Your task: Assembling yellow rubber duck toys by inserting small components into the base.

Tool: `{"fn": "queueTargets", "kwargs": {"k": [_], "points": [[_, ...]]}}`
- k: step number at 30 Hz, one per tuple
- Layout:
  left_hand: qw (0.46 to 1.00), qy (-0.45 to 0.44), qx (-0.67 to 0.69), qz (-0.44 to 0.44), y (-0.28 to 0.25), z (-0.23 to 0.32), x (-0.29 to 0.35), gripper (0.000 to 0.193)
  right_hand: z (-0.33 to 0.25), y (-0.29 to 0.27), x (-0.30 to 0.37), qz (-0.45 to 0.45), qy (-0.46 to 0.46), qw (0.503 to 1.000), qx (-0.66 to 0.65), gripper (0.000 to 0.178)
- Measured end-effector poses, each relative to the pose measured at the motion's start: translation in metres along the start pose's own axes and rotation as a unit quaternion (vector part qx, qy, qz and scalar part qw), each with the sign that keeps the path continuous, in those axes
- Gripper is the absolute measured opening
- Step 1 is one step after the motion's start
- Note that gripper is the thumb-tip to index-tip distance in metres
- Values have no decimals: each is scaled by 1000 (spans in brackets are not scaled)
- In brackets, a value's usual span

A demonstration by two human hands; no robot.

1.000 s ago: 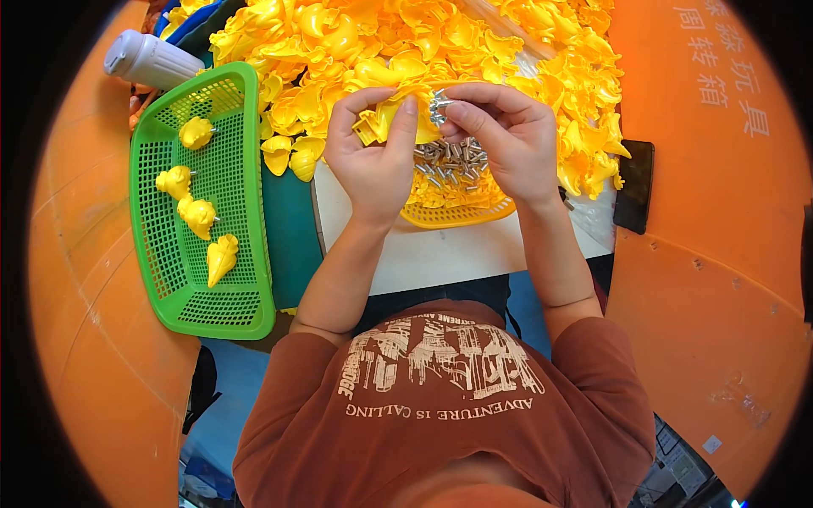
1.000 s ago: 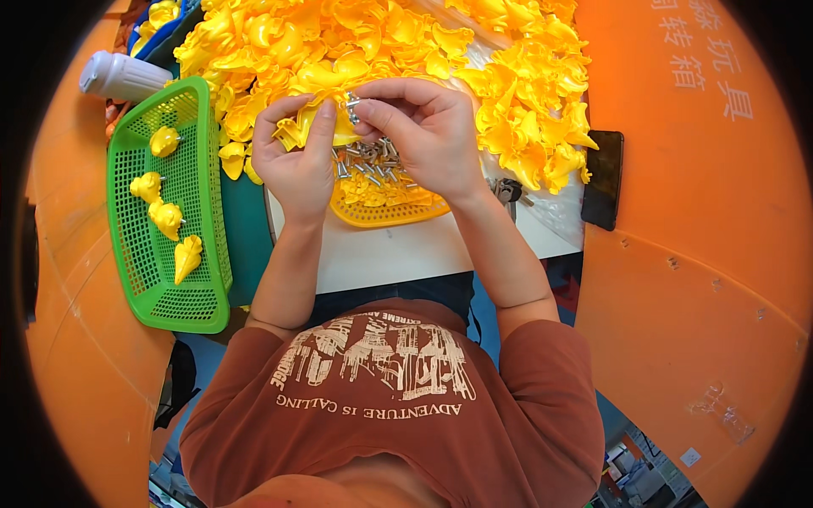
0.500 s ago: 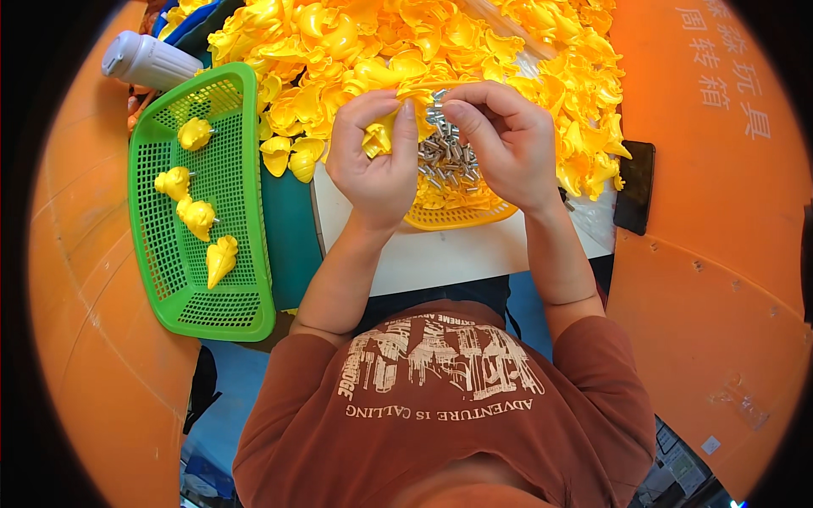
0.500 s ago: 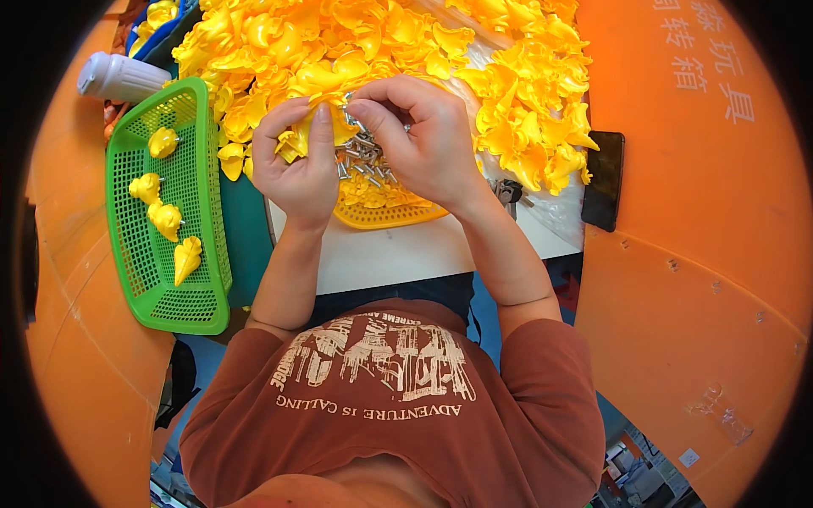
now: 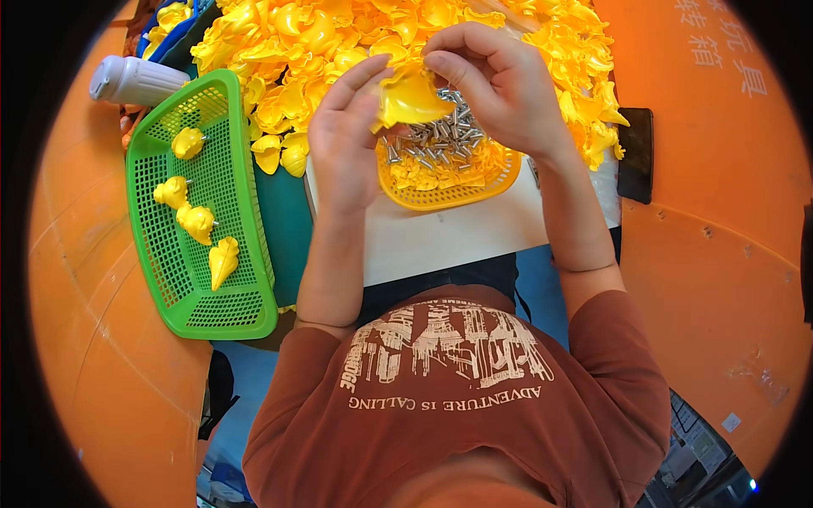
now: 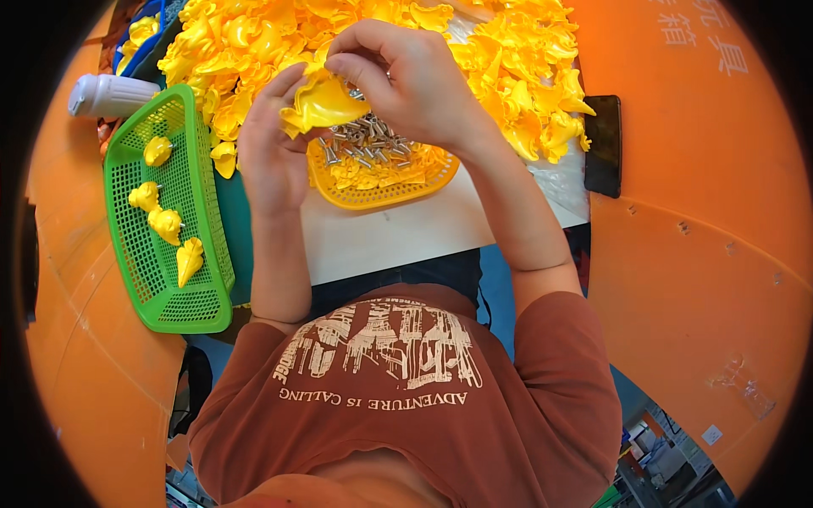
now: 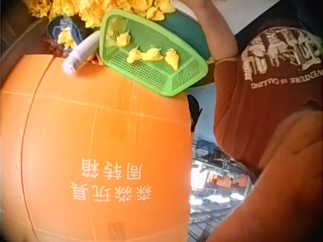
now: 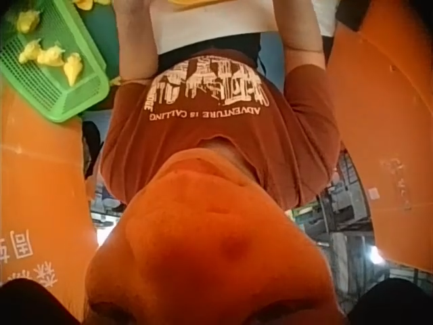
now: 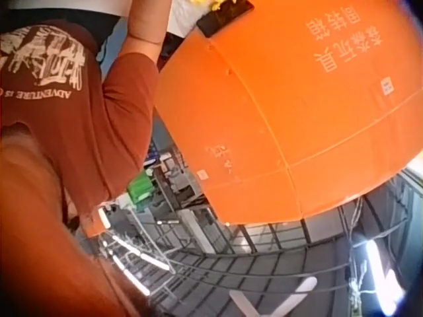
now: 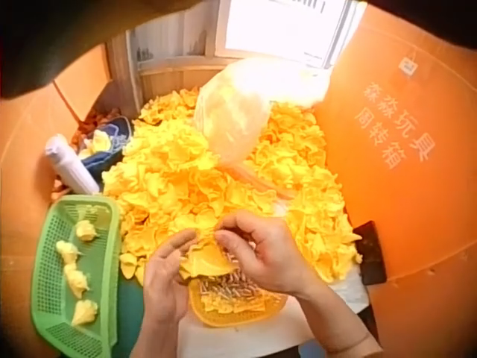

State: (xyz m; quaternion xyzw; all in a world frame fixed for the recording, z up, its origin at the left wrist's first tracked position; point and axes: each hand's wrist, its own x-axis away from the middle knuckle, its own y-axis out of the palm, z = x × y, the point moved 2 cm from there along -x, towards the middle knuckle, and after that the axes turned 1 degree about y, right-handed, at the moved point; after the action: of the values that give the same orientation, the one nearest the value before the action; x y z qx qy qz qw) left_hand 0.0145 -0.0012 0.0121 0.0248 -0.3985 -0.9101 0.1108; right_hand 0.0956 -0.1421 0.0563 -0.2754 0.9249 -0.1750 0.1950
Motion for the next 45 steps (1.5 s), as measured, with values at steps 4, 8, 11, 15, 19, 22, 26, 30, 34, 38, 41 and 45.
{"fn": "queueTargets", "kwargs": {"k": [4,8,11,15,19,22,26,30,34,38,41,45], "points": [[977,-51,-198,-61,0,5,1,28,-6,0,-4,-86,-84,986,112,12],[976,14,-219,7,-24,1,-9,20,-3,12,-9,-29,-93,989,112,14],[976,91,-149,127,-38,8,-18,17,5,17,8,-75,-75,977,184,11],[974,91,-121,171,-33,14,-19,21,14,48,45,-282,-43,909,303,8],[975,74,-152,145,-35,5,-17,23,24,59,52,-281,-76,889,353,12],[979,60,-143,134,-26,-3,-14,23,18,48,49,-222,-102,935,257,6],[983,52,-145,102,-20,-7,-12,23,9,19,30,-101,50,993,-37,9],[982,34,-162,92,-14,-6,-9,22,7,14,9,4,4,995,-96,12],[989,24,-130,66,-13,-8,-8,22,4,17,-6,28,-168,983,64,14],[988,27,-131,71,-12,-7,-6,23,9,21,-9,11,-150,988,23,11],[989,25,-126,75,-13,-7,-6,24,14,22,-8,15,-120,993,6,10],[989,31,-118,79,-13,-7,-7,24,13,22,-8,22,-151,987,41,10]]}}
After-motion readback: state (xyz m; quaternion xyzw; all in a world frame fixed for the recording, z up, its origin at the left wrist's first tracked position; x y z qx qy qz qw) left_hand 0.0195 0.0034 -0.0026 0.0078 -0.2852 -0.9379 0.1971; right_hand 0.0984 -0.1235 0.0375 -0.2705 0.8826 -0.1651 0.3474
